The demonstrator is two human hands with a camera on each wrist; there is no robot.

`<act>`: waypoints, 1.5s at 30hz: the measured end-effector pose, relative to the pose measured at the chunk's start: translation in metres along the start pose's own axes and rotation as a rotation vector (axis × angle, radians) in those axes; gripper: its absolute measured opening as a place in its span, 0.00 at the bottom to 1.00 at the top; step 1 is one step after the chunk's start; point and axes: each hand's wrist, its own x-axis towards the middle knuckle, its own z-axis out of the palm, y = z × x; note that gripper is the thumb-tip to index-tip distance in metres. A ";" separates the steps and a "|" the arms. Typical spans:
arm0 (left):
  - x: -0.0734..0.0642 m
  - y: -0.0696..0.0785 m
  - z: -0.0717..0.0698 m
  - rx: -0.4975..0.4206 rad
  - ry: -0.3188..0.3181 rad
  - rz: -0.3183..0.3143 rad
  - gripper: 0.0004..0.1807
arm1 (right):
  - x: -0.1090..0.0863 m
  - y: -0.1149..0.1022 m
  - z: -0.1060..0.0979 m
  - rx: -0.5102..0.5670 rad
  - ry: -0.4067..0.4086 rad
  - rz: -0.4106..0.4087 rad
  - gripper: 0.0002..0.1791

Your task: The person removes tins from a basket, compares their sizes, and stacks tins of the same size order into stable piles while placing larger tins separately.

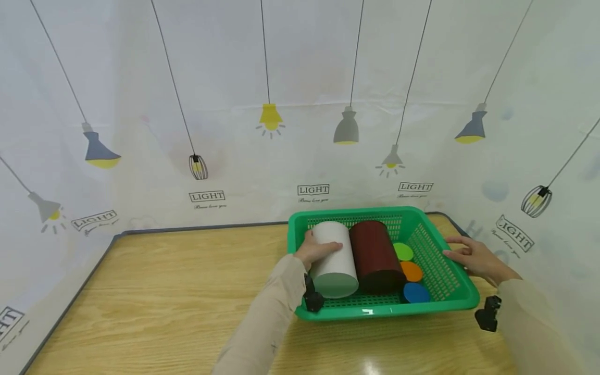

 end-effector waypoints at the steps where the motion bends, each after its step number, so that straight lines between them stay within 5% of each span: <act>1: 0.000 0.001 0.000 -0.010 0.002 0.003 0.55 | 0.000 0.000 0.000 -0.002 -0.001 0.000 0.35; 15: -0.010 0.010 -0.010 -0.171 -0.064 0.008 0.53 | 0.001 -0.001 0.001 -0.017 -0.003 0.006 0.35; 24: -0.024 0.015 -0.028 -0.271 -0.162 0.022 0.50 | 0.001 -0.002 0.002 -0.006 -0.004 0.013 0.35; 33: -0.049 0.028 -0.045 -0.302 -0.276 0.079 0.47 | 0.003 -0.002 0.002 -0.008 0.000 0.017 0.35; 45: -0.089 0.026 -0.069 -0.296 -0.319 0.139 0.45 | 0.002 0.001 0.002 -0.004 -0.005 0.024 0.34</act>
